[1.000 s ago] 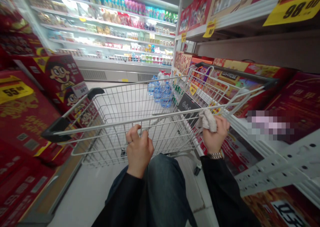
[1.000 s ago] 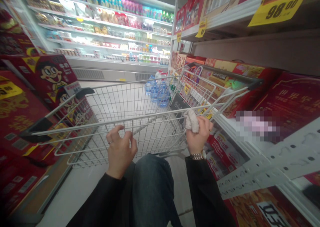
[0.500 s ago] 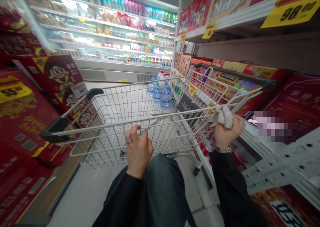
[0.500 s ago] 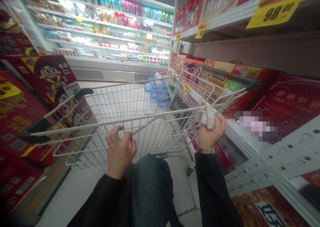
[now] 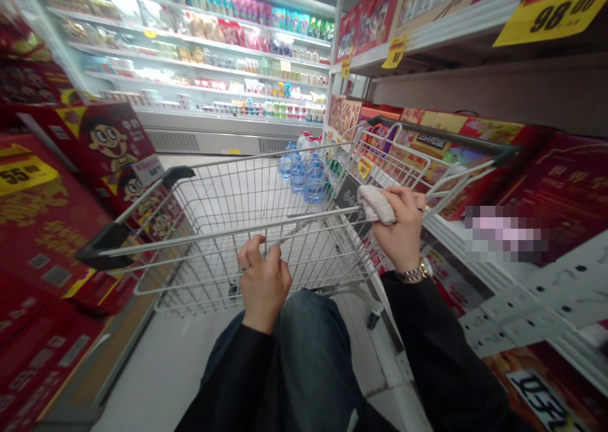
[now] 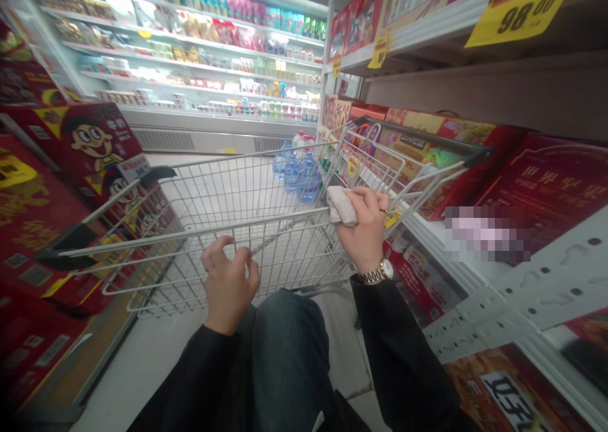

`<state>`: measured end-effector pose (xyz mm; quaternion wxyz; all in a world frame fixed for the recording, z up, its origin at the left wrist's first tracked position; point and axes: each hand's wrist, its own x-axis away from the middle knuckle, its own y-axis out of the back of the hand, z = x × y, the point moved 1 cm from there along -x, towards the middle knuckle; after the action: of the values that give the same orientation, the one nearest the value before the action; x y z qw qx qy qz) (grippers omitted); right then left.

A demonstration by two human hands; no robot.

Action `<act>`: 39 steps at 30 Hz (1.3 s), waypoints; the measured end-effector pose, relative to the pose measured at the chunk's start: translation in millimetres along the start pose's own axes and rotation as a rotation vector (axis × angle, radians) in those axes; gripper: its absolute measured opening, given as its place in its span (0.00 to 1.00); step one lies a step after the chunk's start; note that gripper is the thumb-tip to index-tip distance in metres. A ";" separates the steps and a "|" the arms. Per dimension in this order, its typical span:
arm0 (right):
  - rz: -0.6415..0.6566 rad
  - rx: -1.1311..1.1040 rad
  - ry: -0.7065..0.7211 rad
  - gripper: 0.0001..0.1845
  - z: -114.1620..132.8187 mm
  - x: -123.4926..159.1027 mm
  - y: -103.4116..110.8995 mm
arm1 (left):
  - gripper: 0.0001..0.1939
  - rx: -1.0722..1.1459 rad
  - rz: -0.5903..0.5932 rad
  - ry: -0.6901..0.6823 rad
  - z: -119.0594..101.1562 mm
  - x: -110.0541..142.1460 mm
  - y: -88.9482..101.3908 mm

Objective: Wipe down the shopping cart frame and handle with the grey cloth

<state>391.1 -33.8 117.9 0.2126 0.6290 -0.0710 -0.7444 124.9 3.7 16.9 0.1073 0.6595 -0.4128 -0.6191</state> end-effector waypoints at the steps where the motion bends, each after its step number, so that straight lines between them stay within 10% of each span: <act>1: 0.029 0.003 0.017 0.18 0.4 -1.6 1.0 | 0.05 0.003 0.005 -0.008 0.8 0.3 1.3; 10: 0.006 0.285 -0.052 0.13 -51.7 -21.9 19.2 | 0.10 0.140 0.034 -0.066 0.4 10.1 14.0; 16: 0.106 0.123 0.020 0.10 23.3 -14.3 -5.6 | 0.26 0.179 -0.148 0.097 4.8 12.8 22.1; 26: 0.207 -0.103 0.041 0.15 129.1 3.6 -46.3 | 0.32 0.007 0.001 0.135 17.6 16.6 21.5; 39: 0.076 -0.056 -0.041 0.12 42.8 14.3 -7.4 | 0.31 0.007 0.017 0.141 27.2 18.2 18.2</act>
<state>346.4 -39.8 110.7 0.2567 0.6044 -0.0782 -0.7501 90.9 -10.2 9.8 0.1392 0.6984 -0.4118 -0.5686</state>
